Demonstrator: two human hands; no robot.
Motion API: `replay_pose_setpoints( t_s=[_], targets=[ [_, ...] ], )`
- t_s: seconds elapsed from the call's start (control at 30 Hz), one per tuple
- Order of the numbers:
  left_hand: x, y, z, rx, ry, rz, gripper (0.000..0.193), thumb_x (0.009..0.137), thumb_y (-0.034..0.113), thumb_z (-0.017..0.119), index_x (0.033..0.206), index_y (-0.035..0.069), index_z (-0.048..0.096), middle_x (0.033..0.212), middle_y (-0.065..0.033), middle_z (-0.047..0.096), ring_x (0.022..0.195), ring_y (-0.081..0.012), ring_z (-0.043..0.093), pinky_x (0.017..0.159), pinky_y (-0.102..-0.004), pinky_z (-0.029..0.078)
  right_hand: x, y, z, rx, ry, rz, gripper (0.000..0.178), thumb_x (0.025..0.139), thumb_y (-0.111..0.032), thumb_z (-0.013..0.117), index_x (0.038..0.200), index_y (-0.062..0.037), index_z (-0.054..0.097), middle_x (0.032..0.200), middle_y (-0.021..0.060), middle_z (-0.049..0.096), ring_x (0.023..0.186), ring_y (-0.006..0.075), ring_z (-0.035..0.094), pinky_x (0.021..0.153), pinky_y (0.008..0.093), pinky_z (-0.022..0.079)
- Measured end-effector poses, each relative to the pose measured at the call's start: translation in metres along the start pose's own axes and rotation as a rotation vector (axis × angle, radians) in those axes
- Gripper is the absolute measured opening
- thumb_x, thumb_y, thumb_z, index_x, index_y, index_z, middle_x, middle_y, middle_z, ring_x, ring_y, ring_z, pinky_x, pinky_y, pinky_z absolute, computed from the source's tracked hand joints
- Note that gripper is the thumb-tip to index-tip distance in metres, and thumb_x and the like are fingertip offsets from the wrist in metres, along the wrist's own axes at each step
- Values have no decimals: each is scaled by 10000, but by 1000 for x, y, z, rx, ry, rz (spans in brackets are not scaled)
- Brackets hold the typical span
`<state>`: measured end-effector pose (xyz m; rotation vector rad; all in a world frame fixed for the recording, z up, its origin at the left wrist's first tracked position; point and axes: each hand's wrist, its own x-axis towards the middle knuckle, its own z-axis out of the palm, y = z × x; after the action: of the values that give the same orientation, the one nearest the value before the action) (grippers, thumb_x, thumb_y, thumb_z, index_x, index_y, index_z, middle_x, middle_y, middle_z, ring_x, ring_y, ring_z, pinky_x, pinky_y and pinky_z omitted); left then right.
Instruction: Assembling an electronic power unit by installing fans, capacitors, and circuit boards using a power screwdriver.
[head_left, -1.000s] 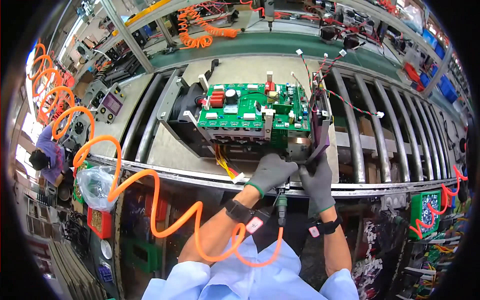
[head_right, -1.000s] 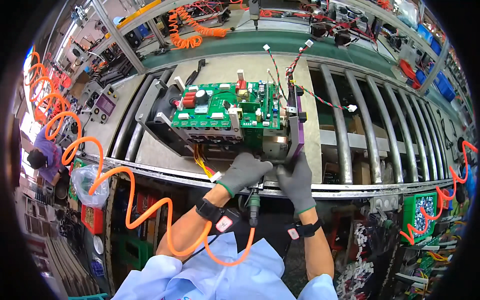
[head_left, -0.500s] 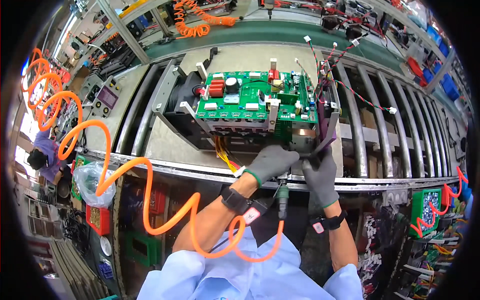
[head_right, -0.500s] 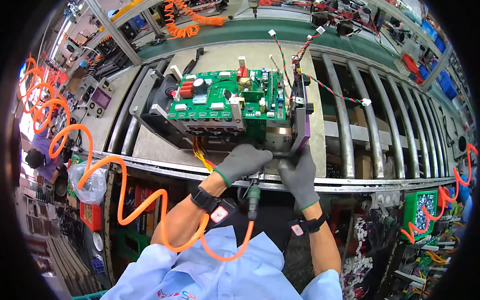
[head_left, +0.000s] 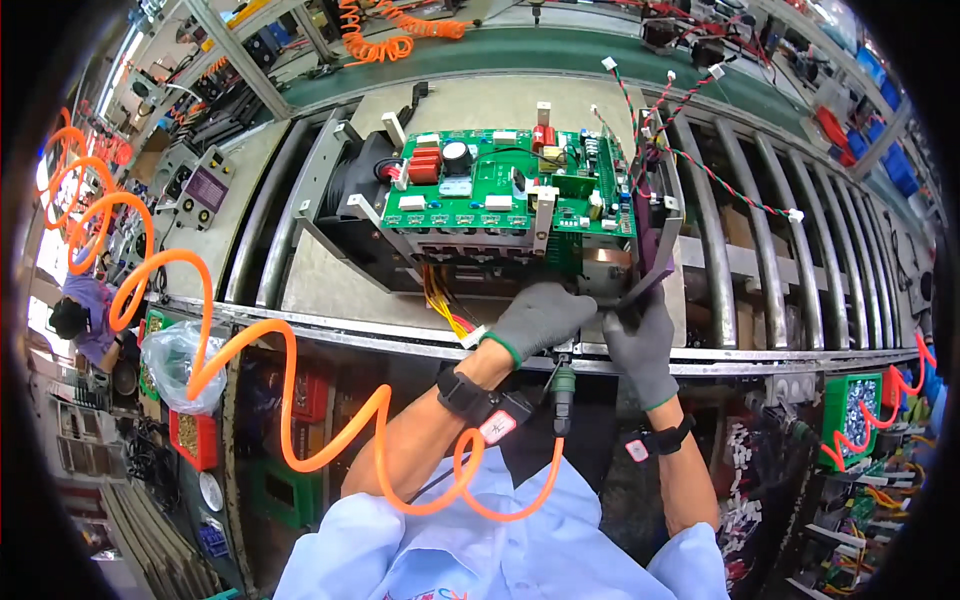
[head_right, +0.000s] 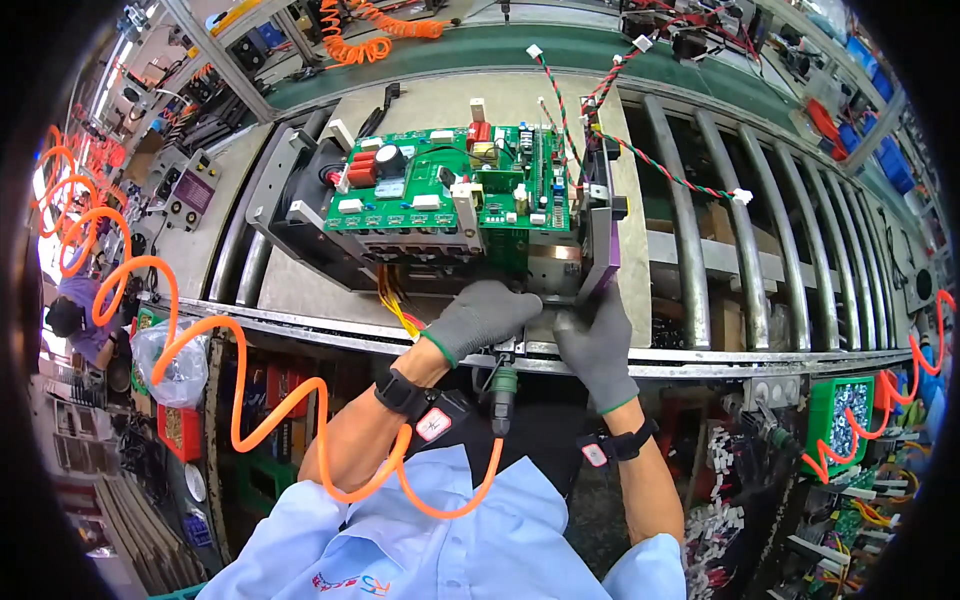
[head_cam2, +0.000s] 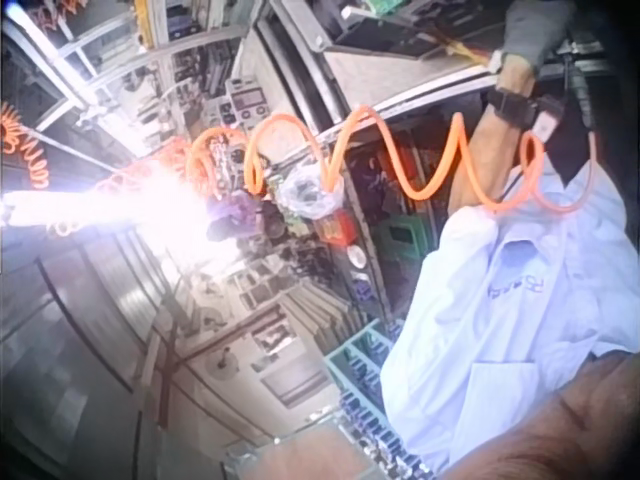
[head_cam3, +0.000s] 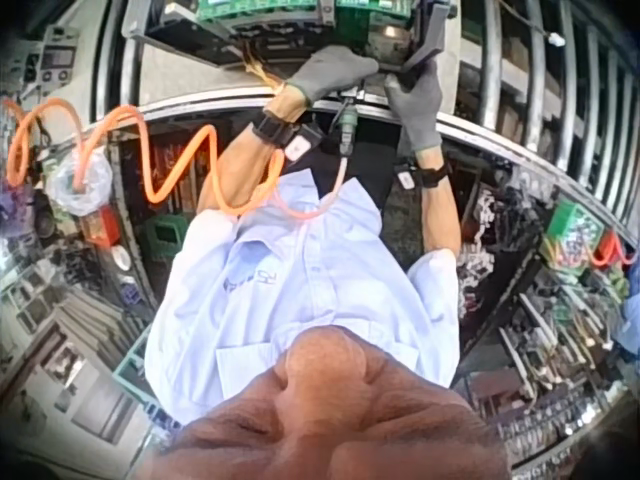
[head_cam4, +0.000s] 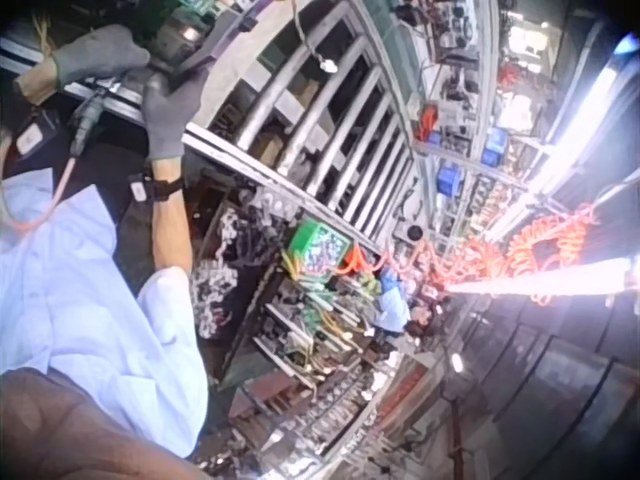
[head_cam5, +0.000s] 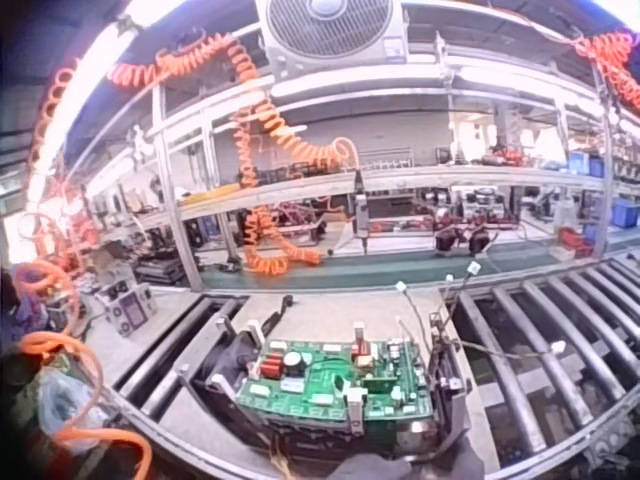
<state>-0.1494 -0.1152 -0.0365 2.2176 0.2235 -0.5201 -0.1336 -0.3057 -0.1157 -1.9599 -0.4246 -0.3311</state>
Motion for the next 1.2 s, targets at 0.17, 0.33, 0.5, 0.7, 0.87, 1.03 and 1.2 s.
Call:
replay_pose_setpoints(
  t_s=[0.17, 0.33, 0.5, 0.7, 0.87, 1.03, 1.2],
  targets=[
    [0, 0, -1, 2, -27, 12, 585, 856, 494, 546, 946, -54, 732, 933, -313, 706, 954, -463, 698, 873, -476, 533, 0, -1, 0, 20, -5, 57, 673, 802, -112, 673, 1439, -1, 488, 1138, 222, 703, 992, 377, 721, 863, 429, 576],
    [-2, 1, 7, -65, 94, -18, 504, 847, 416, 561, 841, -61, 724, 861, -293, 705, 899, -455, 703, 849, -473, 544, 0, -1, 0, -2, -1, 61, 583, 813, -119, 677, 1364, -3, 526, 1038, 197, 705, 925, 365, 716, 827, 437, 571],
    [-7, 1, 22, -170, 233, -1, 441, 792, 374, 671, 812, -64, 721, 851, -298, 711, 929, -428, 721, 868, -466, 558, 1, 0, -1, -32, 6, 53, 523, 821, -132, 696, 1304, -2, 541, 982, 188, 692, 888, 365, 709, 799, 441, 567],
    [-39, -20, 22, -91, 273, -10, 796, 806, 315, 764, 1268, -161, 326, 1084, -378, 658, 1006, -500, 692, 893, -507, 549, 0, 1, -2, -35, 28, 0, 495, 830, -148, 704, 1268, 10, 540, 937, 205, 683, 883, 402, 705, 786, 462, 567],
    [-63, -32, 21, -83, 186, -50, 750, 800, 349, 794, 1259, -85, 390, 1017, -236, 648, 877, -312, 691, 787, -420, 558, 0, 0, -5, -52, 4, 33, 535, 823, -154, 694, 1305, 6, 527, 924, 219, 679, 858, 416, 696, 771, 474, 570],
    [-60, -26, 21, -170, 146, -36, 736, 814, 319, 771, 1219, -102, 322, 995, -321, 660, 913, -438, 704, 827, -492, 557, 0, -2, -7, -57, -25, 73, 579, 818, -152, 687, 1346, -1, 503, 995, 242, 691, 928, 434, 700, 809, 490, 574],
    [-55, -17, 21, -106, 154, -43, 718, 817, 317, 767, 1186, -109, 322, 987, -318, 653, 901, -423, 704, 815, -480, 554, 0, -2, -6, -93, -8, 68, 652, 811, -145, 677, 1414, -5, 469, 1017, 264, 697, 943, 461, 697, 829, 505, 574]
  ],
)
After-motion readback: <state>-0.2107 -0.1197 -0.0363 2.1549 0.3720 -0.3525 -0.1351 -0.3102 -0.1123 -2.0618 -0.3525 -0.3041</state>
